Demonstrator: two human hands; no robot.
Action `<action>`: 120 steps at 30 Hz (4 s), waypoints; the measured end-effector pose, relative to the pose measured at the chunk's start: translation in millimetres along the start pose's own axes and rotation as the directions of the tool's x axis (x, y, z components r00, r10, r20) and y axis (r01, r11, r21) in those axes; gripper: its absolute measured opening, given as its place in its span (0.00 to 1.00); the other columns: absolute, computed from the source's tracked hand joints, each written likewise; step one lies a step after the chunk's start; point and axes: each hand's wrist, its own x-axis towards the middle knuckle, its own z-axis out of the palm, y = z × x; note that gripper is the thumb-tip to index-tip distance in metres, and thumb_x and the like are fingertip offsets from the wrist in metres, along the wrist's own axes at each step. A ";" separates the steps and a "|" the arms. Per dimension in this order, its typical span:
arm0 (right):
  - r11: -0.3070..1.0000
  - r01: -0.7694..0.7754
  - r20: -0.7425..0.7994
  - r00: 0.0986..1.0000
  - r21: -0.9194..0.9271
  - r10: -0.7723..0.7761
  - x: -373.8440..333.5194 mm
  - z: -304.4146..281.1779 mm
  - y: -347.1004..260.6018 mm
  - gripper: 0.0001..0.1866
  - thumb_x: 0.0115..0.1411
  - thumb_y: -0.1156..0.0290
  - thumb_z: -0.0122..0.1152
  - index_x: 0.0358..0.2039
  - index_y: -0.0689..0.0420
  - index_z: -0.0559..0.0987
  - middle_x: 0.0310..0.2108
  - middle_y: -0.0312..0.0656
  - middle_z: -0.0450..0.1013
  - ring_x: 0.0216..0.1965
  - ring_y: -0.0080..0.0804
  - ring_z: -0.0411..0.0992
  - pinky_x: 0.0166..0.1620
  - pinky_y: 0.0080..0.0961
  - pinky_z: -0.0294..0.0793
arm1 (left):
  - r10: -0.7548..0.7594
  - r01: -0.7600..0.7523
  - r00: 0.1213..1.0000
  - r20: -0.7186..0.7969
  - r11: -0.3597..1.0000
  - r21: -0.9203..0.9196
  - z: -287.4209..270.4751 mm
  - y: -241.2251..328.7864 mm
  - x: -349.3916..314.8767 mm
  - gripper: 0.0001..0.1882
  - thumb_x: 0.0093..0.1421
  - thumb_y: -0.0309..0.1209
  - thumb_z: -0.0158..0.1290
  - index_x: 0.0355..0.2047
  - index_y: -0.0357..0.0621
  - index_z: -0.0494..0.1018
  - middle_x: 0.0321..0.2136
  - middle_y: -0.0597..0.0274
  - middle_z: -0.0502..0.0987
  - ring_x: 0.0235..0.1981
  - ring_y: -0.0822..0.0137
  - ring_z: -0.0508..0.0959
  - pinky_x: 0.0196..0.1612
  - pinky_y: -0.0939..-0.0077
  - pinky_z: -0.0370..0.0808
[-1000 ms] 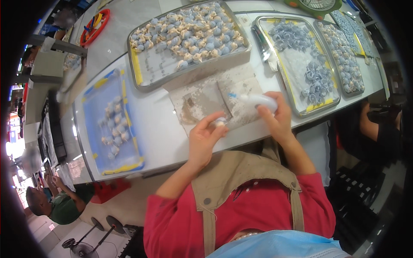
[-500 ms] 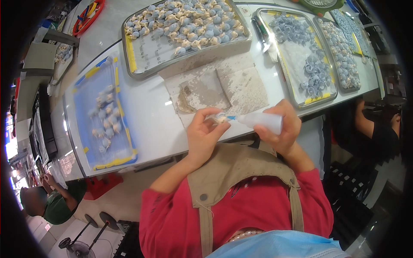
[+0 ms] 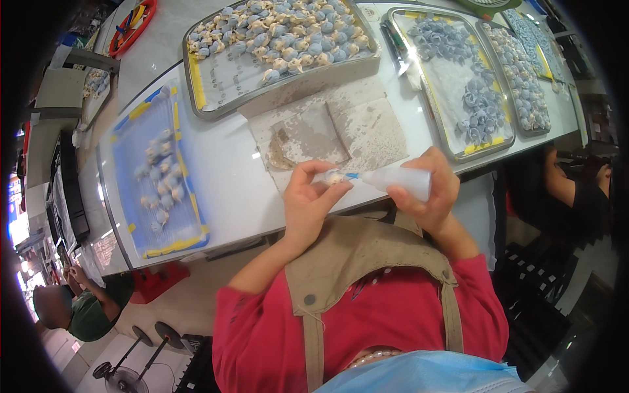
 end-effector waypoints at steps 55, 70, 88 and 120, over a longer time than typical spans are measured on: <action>0.989 -0.147 0.254 0.958 0.031 0.135 40.6 -11.2 34.6 0.15 0.43 0.75 0.68 0.34 0.58 0.76 0.31 0.40 0.73 0.33 0.33 0.72 0.39 0.27 0.71 | -0.095 0.107 0.985 0.146 0.991 -0.077 10.5 2.1 17.8 0.20 0.58 0.23 0.52 0.50 0.35 0.63 0.49 0.54 0.68 0.43 0.63 0.75 0.45 0.76 0.72; 0.985 -0.096 0.253 0.966 0.141 0.058 2.8 31.9 12.6 0.18 0.42 0.78 0.67 0.37 0.55 0.77 0.31 0.40 0.74 0.30 0.35 0.72 0.34 0.27 0.72 | 0.033 -0.030 0.984 0.174 0.999 -0.020 4.3 2.3 10.9 0.19 0.59 0.19 0.48 0.51 0.33 0.63 0.46 0.55 0.70 0.46 0.67 0.73 0.50 0.76 0.68; 0.973 0.145 0.205 0.962 0.179 -0.181 8.8 25.6 27.3 0.16 0.45 0.78 0.66 0.37 0.58 0.78 0.31 0.39 0.73 0.32 0.35 0.72 0.36 0.27 0.71 | 0.111 -0.131 0.985 0.132 0.979 0.154 11.7 6.8 11.4 0.14 0.57 0.23 0.53 0.44 0.32 0.68 0.45 0.51 0.73 0.41 0.68 0.75 0.47 0.75 0.72; 0.660 -0.470 0.526 0.840 0.586 0.131 4.2 35.1 4.8 0.21 0.45 0.76 0.68 0.43 0.61 0.76 0.36 0.41 0.77 0.37 0.22 0.72 0.42 0.20 0.71 | 0.009 -0.167 0.907 0.421 0.925 0.340 -13.0 32.5 3.6 0.13 0.53 0.25 0.57 0.40 0.37 0.75 0.37 0.56 0.79 0.36 0.71 0.78 0.39 0.80 0.73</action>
